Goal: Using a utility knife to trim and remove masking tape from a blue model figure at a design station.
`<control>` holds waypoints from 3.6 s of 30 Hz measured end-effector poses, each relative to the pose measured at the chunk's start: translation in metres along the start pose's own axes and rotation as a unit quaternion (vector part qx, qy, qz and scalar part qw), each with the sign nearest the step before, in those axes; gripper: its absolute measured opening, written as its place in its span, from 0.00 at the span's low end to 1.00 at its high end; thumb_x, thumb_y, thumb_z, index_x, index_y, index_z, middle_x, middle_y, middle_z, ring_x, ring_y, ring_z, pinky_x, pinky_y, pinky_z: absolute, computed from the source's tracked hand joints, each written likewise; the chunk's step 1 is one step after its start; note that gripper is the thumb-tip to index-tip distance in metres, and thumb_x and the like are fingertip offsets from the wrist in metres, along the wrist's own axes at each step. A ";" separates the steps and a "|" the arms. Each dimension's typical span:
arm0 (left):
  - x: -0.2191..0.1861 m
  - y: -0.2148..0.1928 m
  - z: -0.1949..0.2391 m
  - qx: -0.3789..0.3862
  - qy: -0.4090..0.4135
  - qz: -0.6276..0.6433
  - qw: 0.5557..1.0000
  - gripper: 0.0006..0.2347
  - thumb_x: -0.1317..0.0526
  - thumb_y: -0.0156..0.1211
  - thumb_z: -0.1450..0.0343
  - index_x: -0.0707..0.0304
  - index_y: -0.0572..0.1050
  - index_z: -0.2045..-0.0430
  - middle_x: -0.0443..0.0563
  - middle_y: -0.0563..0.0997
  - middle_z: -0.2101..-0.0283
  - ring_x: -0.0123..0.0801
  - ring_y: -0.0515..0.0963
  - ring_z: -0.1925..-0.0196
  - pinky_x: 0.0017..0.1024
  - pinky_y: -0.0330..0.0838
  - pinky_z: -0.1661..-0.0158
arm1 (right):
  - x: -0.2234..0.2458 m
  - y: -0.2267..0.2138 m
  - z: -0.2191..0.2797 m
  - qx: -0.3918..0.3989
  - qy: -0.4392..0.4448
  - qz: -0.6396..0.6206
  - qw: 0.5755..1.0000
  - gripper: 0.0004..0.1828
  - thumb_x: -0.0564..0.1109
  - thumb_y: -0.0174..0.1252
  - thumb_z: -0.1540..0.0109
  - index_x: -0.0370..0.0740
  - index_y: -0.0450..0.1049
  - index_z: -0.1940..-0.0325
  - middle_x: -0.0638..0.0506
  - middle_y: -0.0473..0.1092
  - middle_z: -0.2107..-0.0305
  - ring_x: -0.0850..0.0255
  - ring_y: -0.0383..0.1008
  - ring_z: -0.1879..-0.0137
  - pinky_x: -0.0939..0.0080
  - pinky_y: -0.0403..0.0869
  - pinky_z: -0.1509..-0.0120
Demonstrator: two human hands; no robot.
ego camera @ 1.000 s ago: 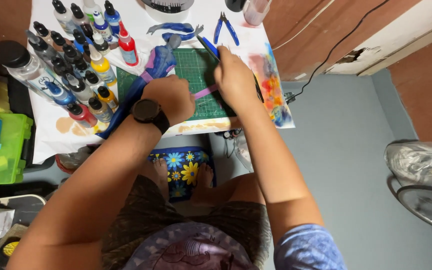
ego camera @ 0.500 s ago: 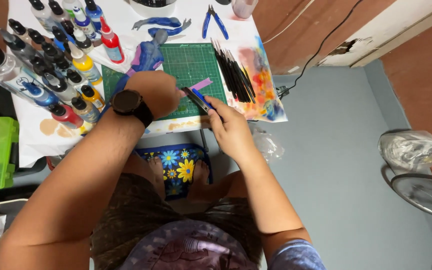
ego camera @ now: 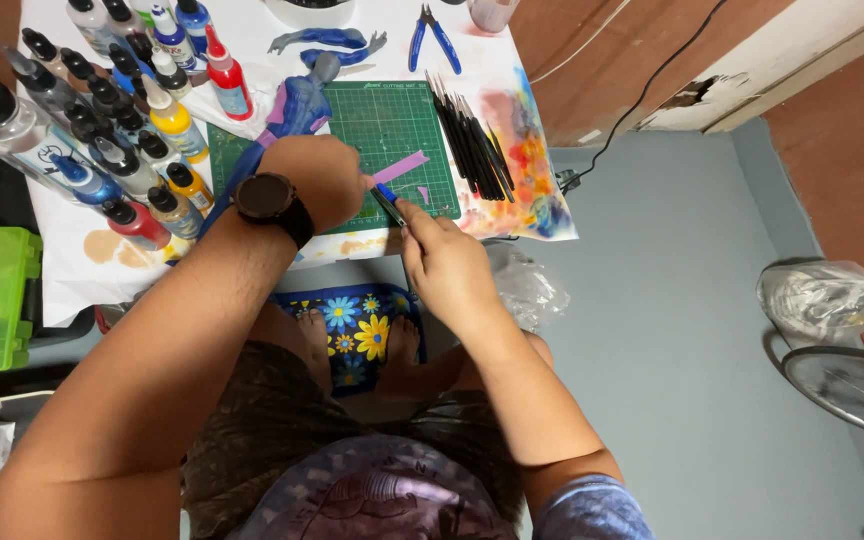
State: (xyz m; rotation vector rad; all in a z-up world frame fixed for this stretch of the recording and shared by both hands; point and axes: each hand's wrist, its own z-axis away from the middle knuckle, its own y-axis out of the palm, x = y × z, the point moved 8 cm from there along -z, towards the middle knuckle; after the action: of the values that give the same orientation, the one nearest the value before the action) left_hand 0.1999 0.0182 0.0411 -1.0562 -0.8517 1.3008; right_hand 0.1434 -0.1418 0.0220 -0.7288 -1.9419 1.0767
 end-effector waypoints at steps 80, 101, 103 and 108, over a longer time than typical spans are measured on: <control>-0.057 0.069 0.060 -0.553 0.053 0.024 0.831 0.27 0.44 0.55 0.27 0.73 0.72 0.44 0.68 0.75 0.43 0.53 0.71 0.38 0.47 0.62 0.38 | -0.049 -0.042 -0.009 -0.115 0.007 -0.098 0.988 0.19 0.42 0.64 0.37 0.46 0.79 0.41 0.44 0.79 0.57 0.43 0.80 0.48 0.48 0.77 0.44; -0.057 0.071 0.057 -0.555 0.050 0.013 0.830 0.27 0.44 0.57 0.29 0.71 0.73 0.45 0.67 0.75 0.45 0.51 0.72 0.39 0.46 0.63 0.39 | -0.029 -0.023 -0.019 -0.104 -0.052 -0.053 0.992 0.19 0.44 0.63 0.37 0.45 0.79 0.41 0.43 0.79 0.62 0.42 0.80 0.53 0.46 0.78 0.49; -0.057 0.071 0.056 -0.555 0.050 0.013 0.830 0.27 0.44 0.58 0.29 0.71 0.74 0.45 0.66 0.75 0.45 0.51 0.72 0.39 0.46 0.63 0.39 | -0.028 -0.023 -0.019 -0.102 -0.054 -0.047 0.992 0.18 0.44 0.63 0.37 0.45 0.79 0.41 0.43 0.79 0.62 0.42 0.80 0.54 0.46 0.78 0.49; -0.057 0.070 0.057 -0.554 0.052 0.013 0.831 0.28 0.44 0.58 0.29 0.71 0.74 0.45 0.67 0.75 0.45 0.52 0.72 0.39 0.47 0.63 0.39 | -0.029 -0.022 -0.019 -0.096 -0.056 -0.030 0.993 0.18 0.45 0.62 0.37 0.45 0.79 0.41 0.44 0.79 0.64 0.42 0.80 0.55 0.46 0.78 0.51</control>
State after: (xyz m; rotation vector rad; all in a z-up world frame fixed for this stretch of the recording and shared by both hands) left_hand 0.1176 -0.0335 -0.0026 -2.0066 -1.5716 0.6682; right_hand 0.1726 -0.1662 0.0371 -0.7221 -2.1713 0.9212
